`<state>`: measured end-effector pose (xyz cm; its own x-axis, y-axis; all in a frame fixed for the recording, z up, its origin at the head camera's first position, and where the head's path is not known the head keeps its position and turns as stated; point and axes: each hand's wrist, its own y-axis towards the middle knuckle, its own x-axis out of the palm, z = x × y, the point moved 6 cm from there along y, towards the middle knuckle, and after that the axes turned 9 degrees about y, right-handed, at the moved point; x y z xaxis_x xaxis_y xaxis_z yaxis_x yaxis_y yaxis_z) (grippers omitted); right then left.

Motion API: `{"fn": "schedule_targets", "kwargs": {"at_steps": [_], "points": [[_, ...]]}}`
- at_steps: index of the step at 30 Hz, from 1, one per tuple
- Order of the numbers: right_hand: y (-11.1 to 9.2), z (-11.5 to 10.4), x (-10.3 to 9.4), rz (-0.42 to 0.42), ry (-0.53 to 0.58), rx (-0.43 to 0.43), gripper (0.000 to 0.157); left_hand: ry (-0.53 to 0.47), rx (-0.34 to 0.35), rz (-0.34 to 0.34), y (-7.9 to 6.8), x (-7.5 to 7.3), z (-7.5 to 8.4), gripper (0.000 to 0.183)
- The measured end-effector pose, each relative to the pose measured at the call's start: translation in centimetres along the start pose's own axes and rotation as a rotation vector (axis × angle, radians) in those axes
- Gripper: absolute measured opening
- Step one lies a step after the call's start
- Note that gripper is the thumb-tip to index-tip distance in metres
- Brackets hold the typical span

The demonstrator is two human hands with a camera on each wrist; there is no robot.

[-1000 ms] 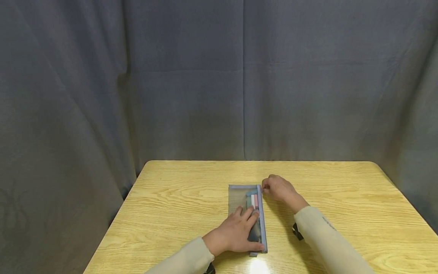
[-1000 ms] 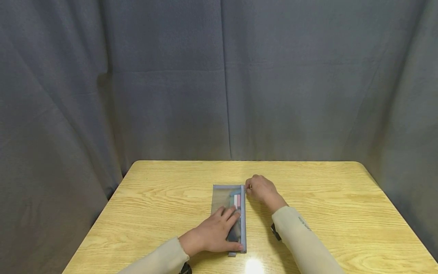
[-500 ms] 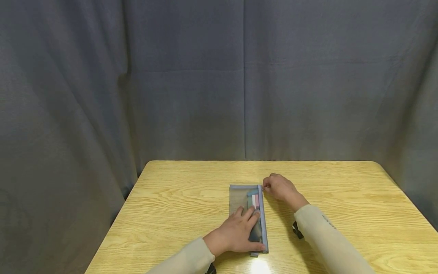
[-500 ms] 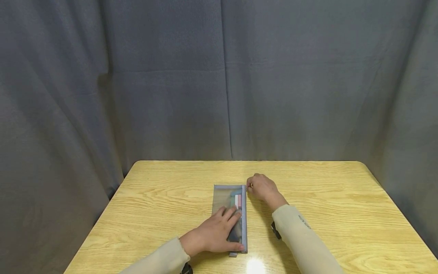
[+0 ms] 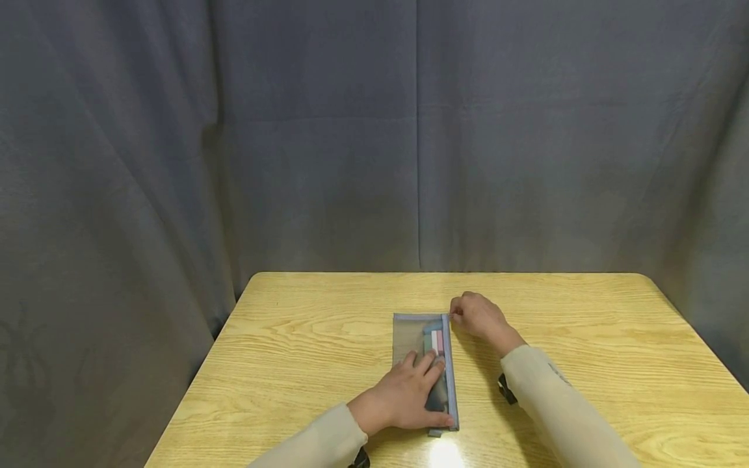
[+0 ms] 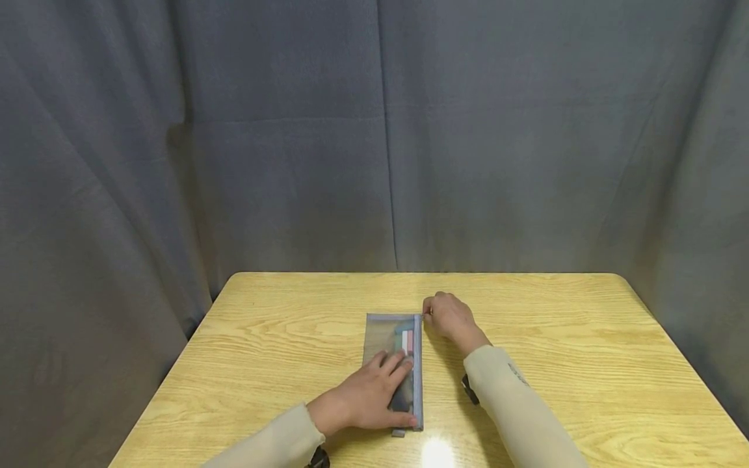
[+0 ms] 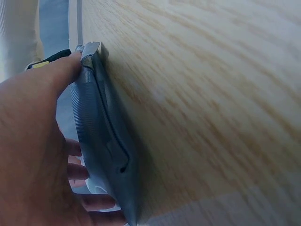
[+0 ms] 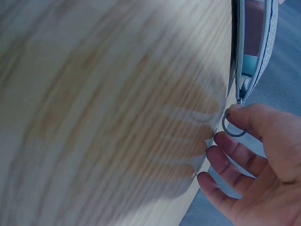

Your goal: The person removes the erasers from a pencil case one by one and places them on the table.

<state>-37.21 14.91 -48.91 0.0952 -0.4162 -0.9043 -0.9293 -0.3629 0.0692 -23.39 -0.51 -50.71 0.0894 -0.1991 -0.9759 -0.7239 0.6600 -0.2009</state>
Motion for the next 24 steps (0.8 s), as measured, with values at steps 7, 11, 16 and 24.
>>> {"fn": "schedule_targets", "kwargs": {"at_steps": [7, 11, 16, 24], "points": [[0.08, -0.03, -0.18, -0.002, 0.006, 0.020, 0.004, -0.013, -0.008, 0.001, -0.04, -0.14, 0.03, 0.099], [0.10, -0.08, -0.16, 0.002, 0.003, 0.027, 0.004, -0.004, -0.005, 0.011, -0.05, -0.19, 0.07, 0.098], [0.16, 0.01, 0.02, 0.006, 0.000, 0.043, 0.004, 0.014, -0.004, 0.020, -0.11, -0.29, 0.11, 0.098], [0.21, 0.14, 0.29, -0.002, -0.006, 0.072, 0.004, 0.013, 0.003, 0.026, -0.05, -0.48, 0.09, 0.099]]}}
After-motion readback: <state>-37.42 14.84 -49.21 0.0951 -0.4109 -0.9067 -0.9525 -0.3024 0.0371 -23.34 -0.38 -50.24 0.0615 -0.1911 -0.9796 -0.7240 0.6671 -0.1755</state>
